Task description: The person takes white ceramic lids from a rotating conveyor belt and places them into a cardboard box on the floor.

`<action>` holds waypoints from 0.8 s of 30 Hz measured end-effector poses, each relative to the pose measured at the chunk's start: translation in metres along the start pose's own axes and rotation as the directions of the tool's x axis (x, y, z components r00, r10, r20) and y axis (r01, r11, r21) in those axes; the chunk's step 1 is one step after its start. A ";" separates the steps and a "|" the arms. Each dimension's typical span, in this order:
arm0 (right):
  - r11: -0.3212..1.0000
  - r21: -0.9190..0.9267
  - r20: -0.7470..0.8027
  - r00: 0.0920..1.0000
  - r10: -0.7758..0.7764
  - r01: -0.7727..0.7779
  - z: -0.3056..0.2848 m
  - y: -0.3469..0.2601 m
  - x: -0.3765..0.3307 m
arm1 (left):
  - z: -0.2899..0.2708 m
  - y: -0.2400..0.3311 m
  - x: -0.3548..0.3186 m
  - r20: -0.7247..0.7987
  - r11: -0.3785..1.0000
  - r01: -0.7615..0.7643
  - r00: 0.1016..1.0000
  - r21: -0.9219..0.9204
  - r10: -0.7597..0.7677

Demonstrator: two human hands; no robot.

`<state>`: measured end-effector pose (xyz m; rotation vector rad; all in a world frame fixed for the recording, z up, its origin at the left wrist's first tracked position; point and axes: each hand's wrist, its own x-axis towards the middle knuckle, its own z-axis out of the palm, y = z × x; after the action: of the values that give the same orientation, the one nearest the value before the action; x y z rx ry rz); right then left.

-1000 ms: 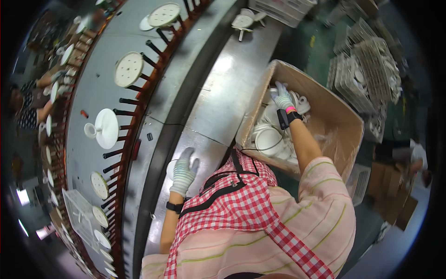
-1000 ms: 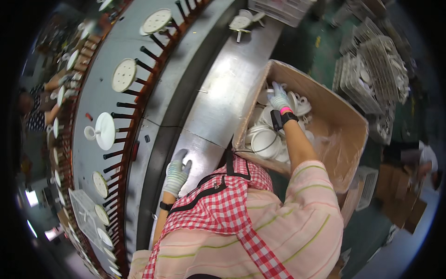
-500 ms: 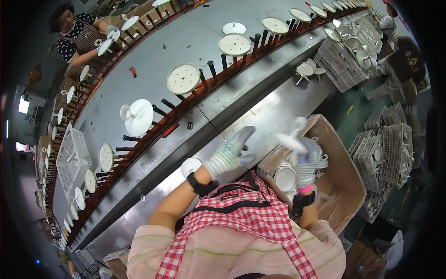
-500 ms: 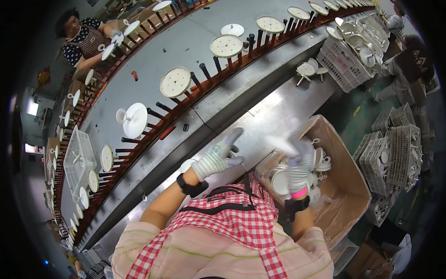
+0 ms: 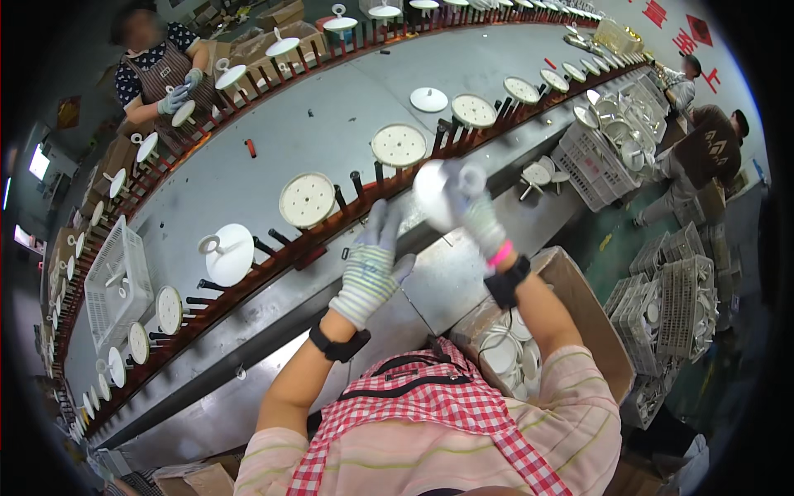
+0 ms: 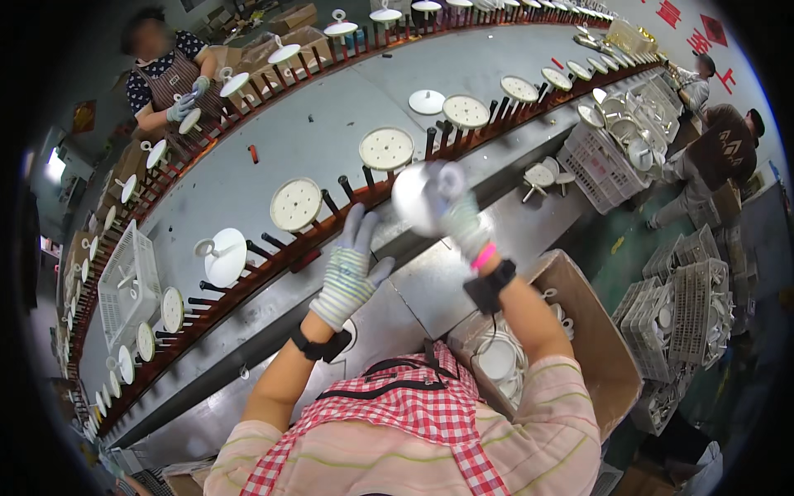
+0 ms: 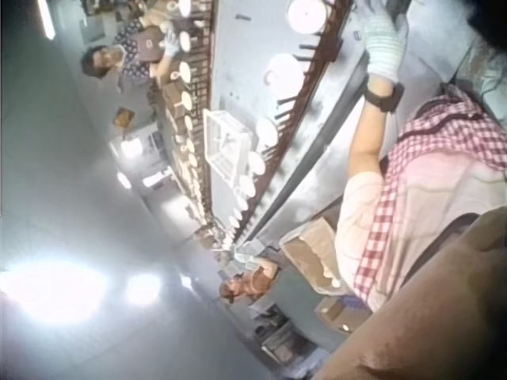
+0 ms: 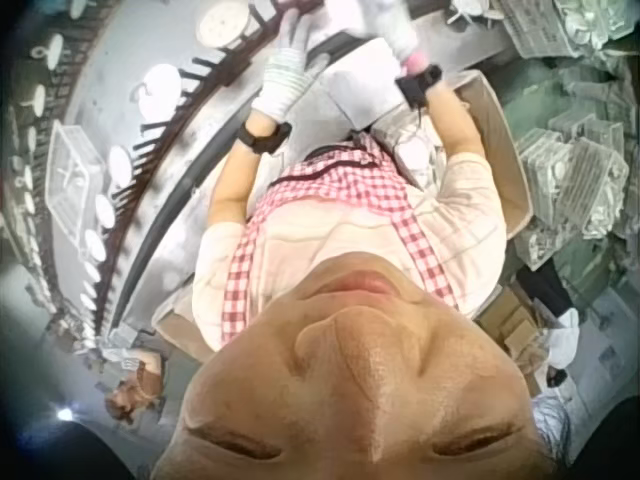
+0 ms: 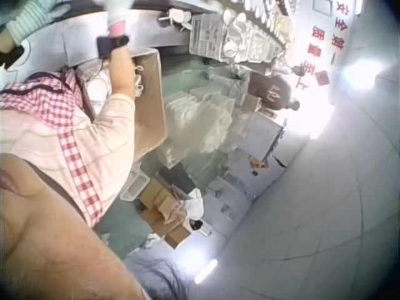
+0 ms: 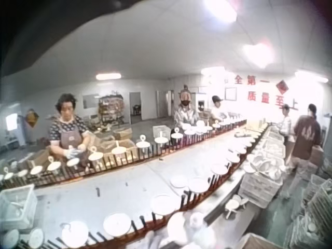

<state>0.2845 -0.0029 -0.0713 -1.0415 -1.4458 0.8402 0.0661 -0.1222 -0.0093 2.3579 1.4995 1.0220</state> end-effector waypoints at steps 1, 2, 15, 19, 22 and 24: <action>0.919 -0.333 -0.048 0.970 -0.238 0.209 -0.001 -0.014 0.039 | -0.007 -0.010 -0.011 0.009 0.999 0.048 0.999 -0.003 -0.048; 0.788 -0.604 -0.077 0.975 -0.206 0.119 -0.024 0.016 0.069 | -0.010 -0.015 -0.016 0.029 0.998 0.064 0.998 -0.018 -0.063; 0.479 -0.840 0.335 0.938 0.090 0.254 0.034 -0.006 0.169 | -0.025 -0.046 0.066 0.191 0.970 0.074 0.981 -0.231 -0.029; 0.320 -0.708 0.677 0.734 0.054 0.630 0.003 0.011 0.193 | -0.006 -0.091 0.177 -0.006 0.972 -0.135 0.991 -0.194 0.137; 0.689 -0.538 0.366 0.871 -0.328 0.485 0.009 0.027 0.185 | 0.032 -0.132 0.232 0.178 0.998 -0.002 0.984 -0.070 0.014; 0.800 -0.532 0.428 0.903 -0.027 0.276 0.054 -0.017 0.180 | 0.045 -0.173 0.243 0.204 1.000 0.008 0.979 -0.027 -0.002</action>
<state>0.2289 0.1619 0.0028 -1.2172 -2.2071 0.5015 0.0299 0.1776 -0.0139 2.3556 1.4059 0.7674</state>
